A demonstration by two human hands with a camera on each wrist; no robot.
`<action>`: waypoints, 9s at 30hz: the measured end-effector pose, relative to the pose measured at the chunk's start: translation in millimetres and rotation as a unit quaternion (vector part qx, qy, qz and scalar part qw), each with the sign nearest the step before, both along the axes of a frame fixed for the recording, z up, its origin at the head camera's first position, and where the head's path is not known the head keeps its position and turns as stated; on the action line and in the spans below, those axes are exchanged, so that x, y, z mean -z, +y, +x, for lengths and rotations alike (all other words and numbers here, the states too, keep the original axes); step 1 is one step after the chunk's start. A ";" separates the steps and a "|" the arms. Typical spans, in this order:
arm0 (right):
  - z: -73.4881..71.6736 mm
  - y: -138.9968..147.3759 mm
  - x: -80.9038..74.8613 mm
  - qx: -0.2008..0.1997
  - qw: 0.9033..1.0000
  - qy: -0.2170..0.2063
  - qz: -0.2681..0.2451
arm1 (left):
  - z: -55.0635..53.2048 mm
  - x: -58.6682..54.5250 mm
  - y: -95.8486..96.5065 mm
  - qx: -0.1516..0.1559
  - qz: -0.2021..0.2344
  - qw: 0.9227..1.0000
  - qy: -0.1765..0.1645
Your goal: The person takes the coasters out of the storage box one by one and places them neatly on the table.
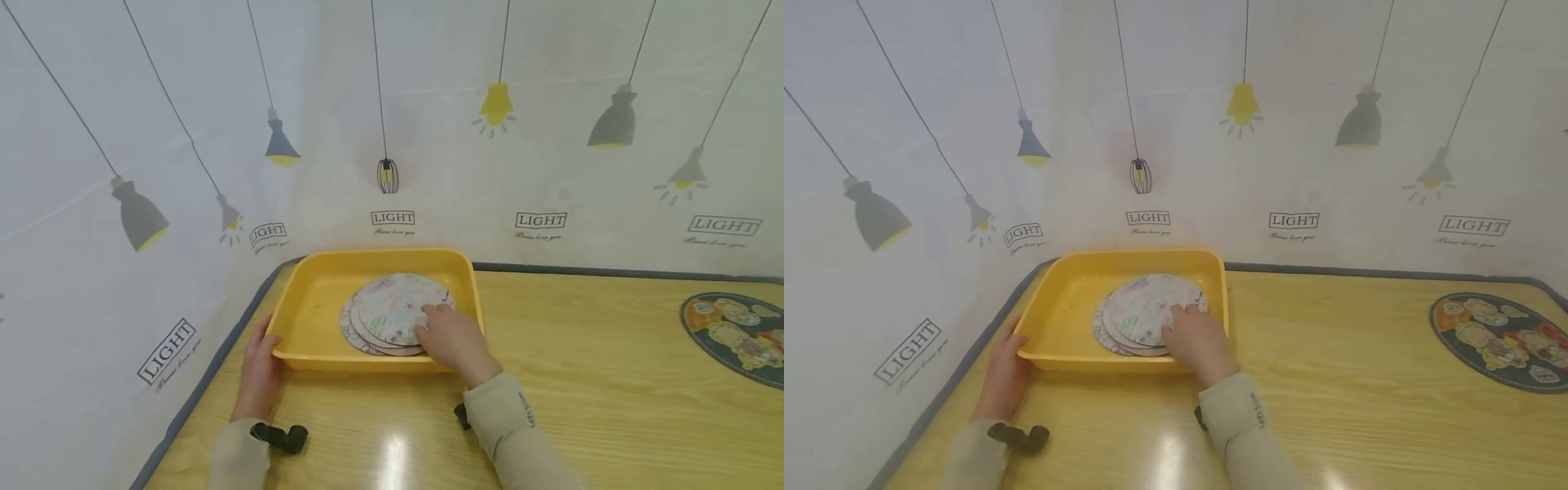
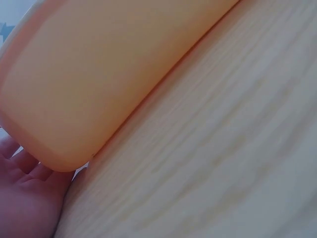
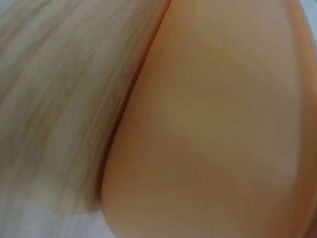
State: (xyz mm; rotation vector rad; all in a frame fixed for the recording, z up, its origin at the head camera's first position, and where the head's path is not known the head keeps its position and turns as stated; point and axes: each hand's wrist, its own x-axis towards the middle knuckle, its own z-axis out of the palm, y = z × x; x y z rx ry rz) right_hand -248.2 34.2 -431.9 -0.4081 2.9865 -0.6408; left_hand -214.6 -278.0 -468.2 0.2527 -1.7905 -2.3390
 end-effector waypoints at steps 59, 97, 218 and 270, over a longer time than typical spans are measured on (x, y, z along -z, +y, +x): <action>5.8 -2.1 2.2 0.037 0.995 0.025 -0.087 | 1.5 3.8 -1.9 -0.001 -0.019 1.000 -0.024; 1.5 8.5 -7.5 0.072 0.973 -0.008 -0.221 | -2.5 5.8 0.2 0.003 -0.029 1.000 -0.007; -0.9 21.4 -14.6 0.031 0.914 -0.095 -0.392 | -1.2 2.7 0.7 0.007 -0.027 1.000 -0.008; -5.2 36.5 -15.9 0.038 0.783 -0.161 -0.600 | -1.1 3.8 2.3 -0.001 -0.037 0.999 -0.009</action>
